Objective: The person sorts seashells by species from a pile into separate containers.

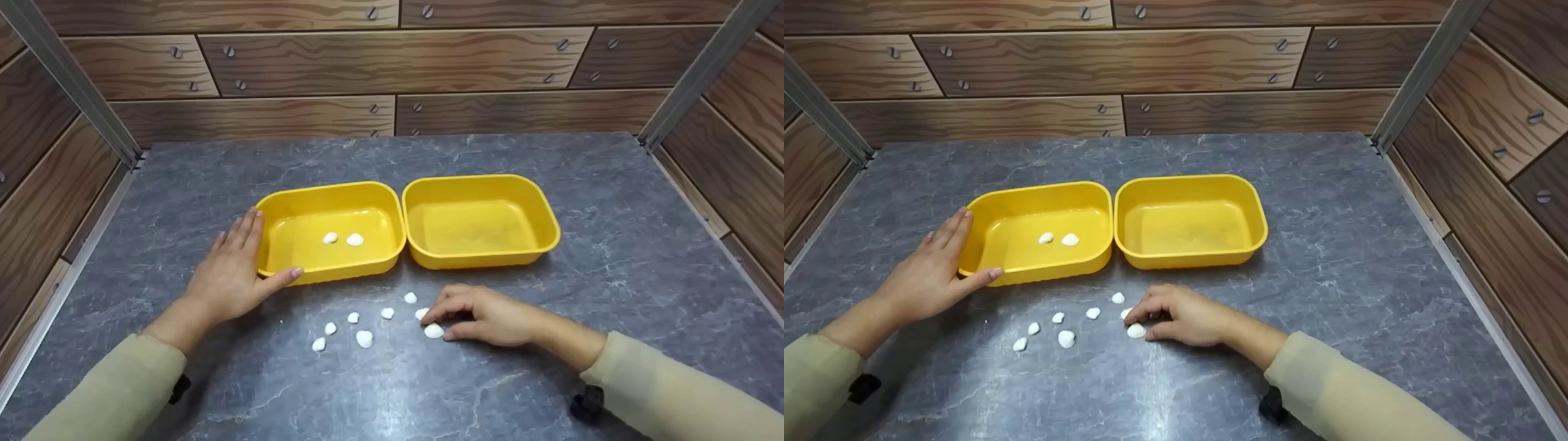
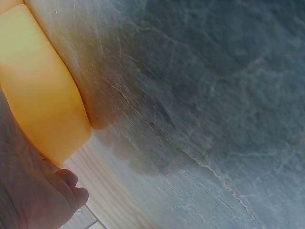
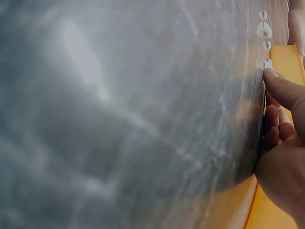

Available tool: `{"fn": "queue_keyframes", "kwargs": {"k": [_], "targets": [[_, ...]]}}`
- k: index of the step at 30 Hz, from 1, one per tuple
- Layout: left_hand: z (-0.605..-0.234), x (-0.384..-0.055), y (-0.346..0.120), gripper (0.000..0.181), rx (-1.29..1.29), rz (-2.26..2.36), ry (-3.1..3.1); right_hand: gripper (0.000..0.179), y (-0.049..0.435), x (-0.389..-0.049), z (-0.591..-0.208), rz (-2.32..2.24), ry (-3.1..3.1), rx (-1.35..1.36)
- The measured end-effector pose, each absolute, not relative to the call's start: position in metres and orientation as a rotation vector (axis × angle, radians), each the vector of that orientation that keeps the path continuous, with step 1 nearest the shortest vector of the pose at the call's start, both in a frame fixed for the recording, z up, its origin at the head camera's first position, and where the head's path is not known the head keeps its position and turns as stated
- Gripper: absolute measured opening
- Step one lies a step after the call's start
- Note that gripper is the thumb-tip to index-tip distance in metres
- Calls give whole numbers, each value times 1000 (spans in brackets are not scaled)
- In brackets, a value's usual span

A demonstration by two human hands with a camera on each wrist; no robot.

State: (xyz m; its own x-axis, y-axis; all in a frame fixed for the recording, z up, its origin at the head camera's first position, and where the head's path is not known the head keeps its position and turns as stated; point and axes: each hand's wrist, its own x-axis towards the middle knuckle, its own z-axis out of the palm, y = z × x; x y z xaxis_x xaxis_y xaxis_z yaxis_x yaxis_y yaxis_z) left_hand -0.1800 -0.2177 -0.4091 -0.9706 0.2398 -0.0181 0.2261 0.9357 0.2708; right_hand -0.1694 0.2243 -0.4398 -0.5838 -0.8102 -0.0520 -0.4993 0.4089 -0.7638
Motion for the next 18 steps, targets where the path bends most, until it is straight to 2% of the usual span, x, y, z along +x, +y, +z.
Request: {"fn": "queue_keyframes", "kwargs": {"k": [18], "targets": [[-408,-180,-219,121,370,426,3034,25,221,-168,-439,-1035,2265,-1148]]}}
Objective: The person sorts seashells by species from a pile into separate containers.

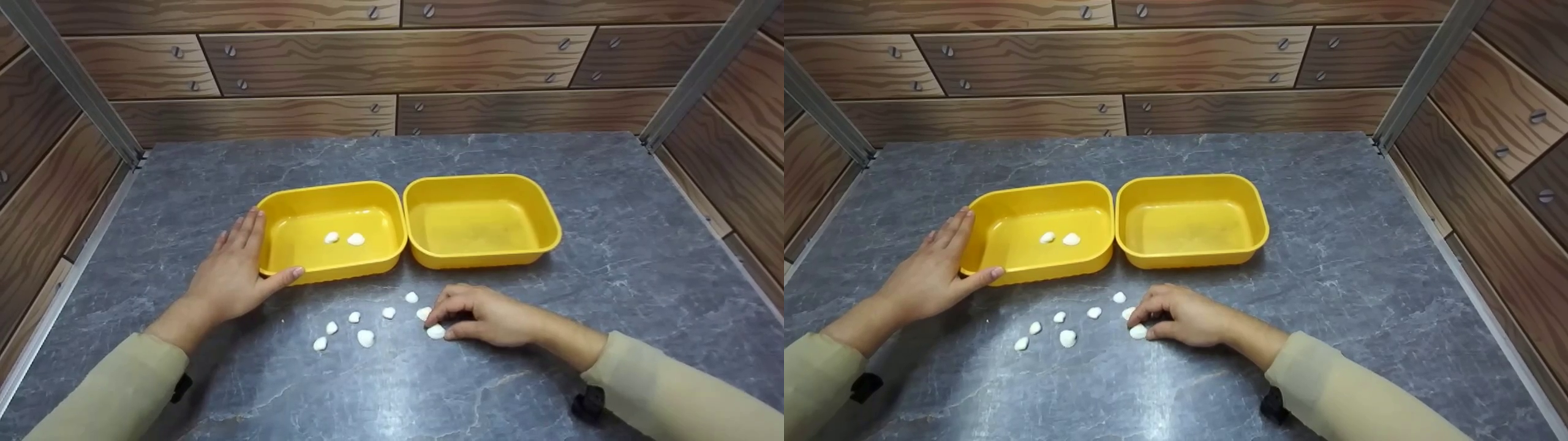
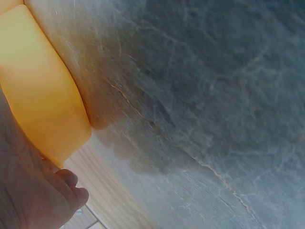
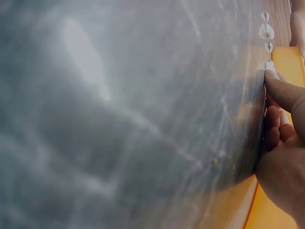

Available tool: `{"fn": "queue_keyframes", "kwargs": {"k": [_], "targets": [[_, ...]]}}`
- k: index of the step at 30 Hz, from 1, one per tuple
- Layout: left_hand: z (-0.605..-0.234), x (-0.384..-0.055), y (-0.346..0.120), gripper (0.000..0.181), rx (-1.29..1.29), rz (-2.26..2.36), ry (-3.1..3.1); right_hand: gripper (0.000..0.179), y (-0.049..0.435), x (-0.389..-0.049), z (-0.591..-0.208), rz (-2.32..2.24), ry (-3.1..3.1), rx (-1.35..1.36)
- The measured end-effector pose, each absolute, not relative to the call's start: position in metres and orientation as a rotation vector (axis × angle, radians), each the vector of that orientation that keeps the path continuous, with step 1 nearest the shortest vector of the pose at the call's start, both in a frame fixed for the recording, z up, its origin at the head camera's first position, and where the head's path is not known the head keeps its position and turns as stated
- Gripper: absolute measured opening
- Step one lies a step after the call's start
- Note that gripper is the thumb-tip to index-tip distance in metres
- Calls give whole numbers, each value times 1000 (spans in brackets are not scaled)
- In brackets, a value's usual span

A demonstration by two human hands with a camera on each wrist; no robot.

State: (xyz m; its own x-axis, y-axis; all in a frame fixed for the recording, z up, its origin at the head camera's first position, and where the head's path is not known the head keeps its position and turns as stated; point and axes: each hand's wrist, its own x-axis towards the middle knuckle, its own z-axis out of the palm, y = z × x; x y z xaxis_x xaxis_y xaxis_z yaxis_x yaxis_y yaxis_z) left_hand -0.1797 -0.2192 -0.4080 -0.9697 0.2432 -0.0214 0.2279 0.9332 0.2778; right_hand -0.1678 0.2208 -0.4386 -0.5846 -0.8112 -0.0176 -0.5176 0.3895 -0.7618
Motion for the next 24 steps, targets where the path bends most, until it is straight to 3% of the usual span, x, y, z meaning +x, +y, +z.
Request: {"fn": "queue_keyframes", "kwargs": {"k": [24], "targets": [[-408,-180,-218,120,376,425,3050,19,221,-165,-443,-1082,2304,-1100]]}}
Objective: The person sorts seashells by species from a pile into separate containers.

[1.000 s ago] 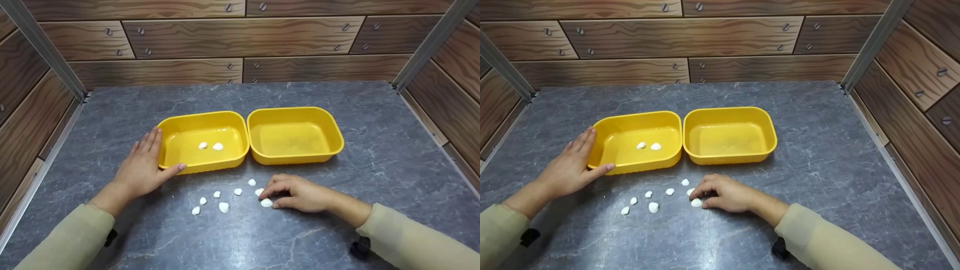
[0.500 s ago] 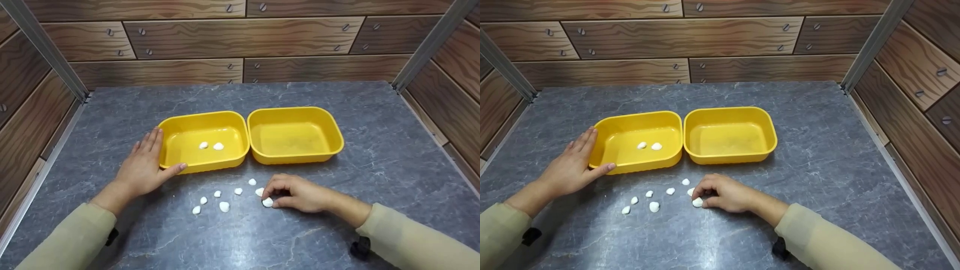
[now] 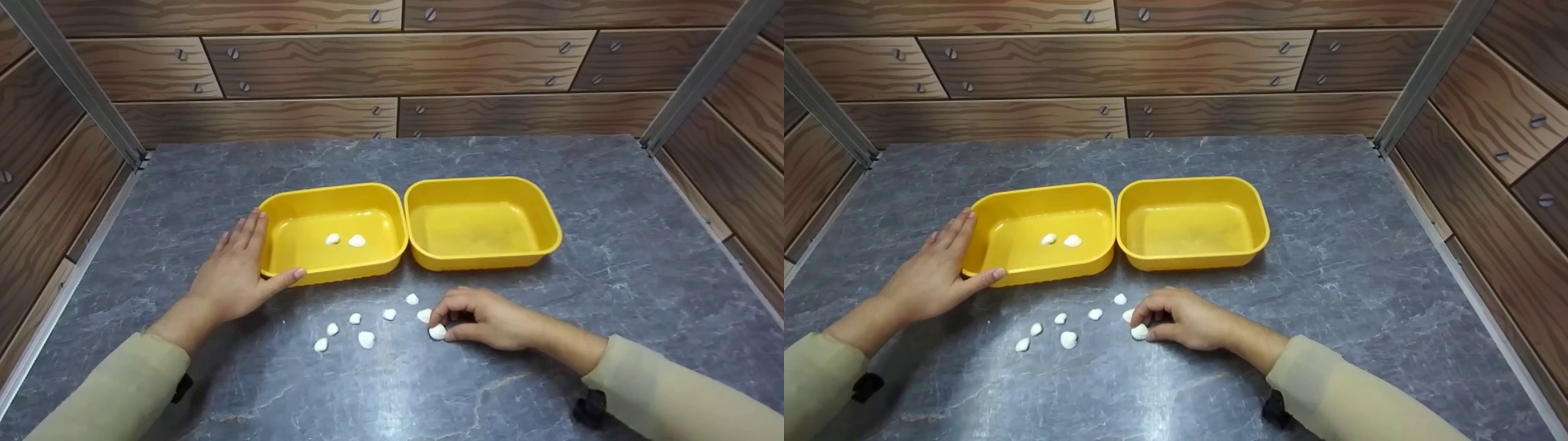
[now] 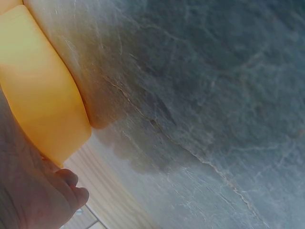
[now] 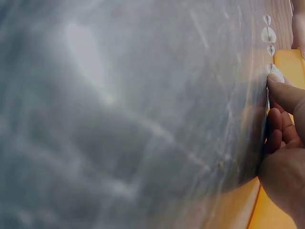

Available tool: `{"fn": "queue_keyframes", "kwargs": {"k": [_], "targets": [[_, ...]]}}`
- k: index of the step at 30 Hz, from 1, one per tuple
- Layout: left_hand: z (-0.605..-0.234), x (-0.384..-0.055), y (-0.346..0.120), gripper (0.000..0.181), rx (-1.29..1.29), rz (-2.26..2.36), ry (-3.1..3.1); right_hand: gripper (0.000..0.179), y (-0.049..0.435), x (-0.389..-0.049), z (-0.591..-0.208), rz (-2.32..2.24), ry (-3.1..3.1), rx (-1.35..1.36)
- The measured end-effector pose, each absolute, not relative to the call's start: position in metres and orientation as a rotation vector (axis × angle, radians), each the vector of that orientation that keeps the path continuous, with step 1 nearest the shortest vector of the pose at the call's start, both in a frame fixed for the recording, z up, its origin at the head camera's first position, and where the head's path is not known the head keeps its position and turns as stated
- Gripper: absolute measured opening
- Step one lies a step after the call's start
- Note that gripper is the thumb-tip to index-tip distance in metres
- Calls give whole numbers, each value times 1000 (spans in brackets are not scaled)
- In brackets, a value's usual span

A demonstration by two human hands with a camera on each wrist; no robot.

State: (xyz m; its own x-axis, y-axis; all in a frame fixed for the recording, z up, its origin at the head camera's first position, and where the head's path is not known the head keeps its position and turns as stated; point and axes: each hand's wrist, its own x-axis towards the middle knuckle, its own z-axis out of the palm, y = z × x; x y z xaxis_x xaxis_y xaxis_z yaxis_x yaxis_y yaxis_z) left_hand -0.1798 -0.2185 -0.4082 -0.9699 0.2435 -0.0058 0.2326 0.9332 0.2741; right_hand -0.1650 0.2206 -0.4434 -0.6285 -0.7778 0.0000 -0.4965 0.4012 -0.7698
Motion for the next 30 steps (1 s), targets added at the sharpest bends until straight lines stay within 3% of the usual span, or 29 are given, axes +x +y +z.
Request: {"fn": "queue_keyframes", "kwargs": {"k": [11,30], "targets": [[-407,-180,-218,122,365,420,3041,16,220,-163,-444,-1151,2334,-1133],[-410,-181,-220,122,377,420,3045,22,216,-156,-437,-1056,2443,-1519]]}}
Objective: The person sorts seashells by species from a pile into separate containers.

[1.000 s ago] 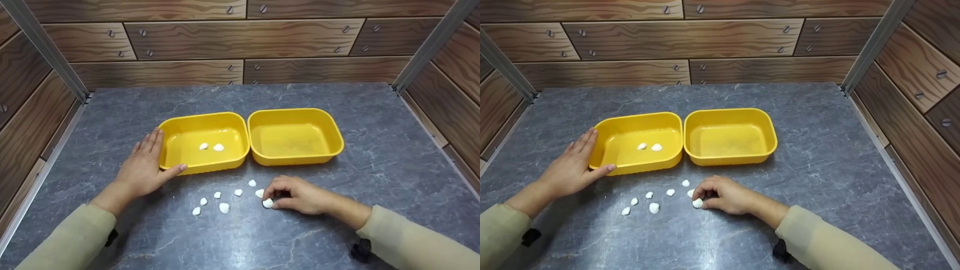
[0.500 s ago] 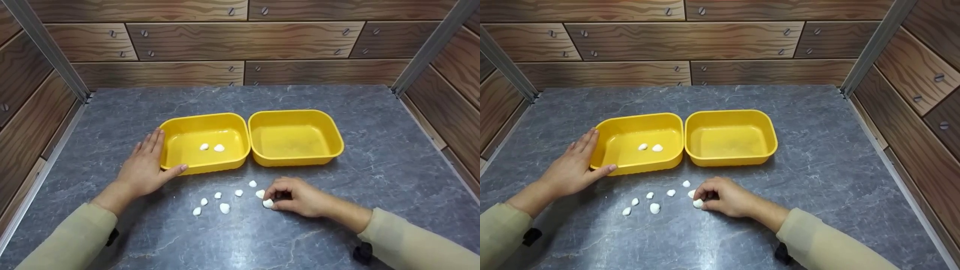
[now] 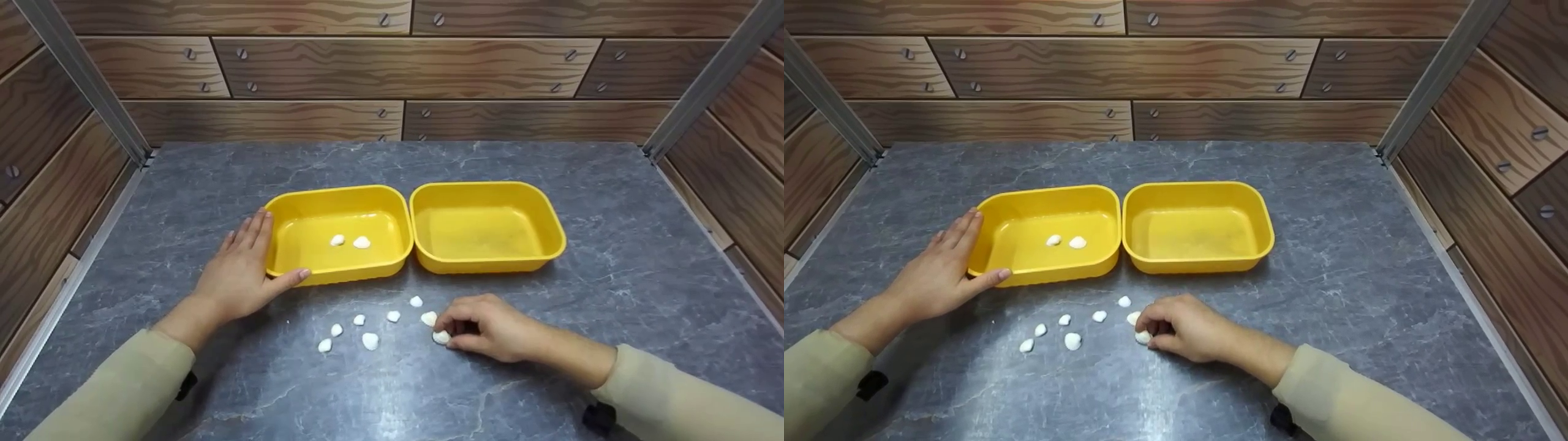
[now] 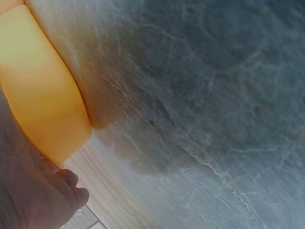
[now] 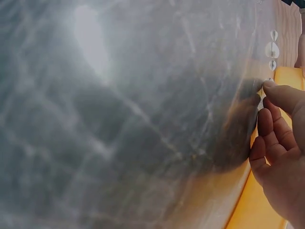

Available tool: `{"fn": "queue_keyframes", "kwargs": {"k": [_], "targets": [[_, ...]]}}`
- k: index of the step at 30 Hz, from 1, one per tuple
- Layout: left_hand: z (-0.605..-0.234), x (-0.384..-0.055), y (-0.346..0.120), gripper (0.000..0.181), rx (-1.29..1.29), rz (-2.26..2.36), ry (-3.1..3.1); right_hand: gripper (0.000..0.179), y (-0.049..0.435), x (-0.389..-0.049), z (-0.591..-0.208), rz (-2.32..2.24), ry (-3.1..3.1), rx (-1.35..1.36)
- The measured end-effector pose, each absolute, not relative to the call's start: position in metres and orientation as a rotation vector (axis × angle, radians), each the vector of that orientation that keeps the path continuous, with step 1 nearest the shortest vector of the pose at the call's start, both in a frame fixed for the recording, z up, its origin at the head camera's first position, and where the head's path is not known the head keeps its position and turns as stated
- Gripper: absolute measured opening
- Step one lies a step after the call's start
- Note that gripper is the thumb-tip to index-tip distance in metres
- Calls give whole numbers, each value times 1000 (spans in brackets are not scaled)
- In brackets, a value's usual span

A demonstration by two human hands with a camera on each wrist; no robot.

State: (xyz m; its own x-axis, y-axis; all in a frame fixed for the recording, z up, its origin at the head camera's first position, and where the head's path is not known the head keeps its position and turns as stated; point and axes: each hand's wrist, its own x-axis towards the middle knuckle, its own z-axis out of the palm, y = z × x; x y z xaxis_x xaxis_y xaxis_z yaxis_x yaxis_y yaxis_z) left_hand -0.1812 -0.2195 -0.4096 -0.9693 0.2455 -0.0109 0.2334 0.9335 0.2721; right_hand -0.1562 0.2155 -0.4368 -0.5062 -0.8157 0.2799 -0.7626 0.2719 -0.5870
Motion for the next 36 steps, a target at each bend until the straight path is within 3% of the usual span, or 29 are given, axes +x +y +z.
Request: {"fn": "queue_keyframes", "kwargs": {"k": [12,19,29,36], "targets": [[-409,-182,-219,123,377,408,3047,17,216,-158,-430,-1004,2442,-1460],[-410,-182,-219,123,376,409,3048,27,219,-158,-428,-935,2411,-1476],[-408,-180,-219,121,380,426,3049,23,218,-157,-417,-864,2395,-1293],[-409,-181,-219,122,378,417,3046,22,207,-161,-400,-991,2428,-1370]]}}
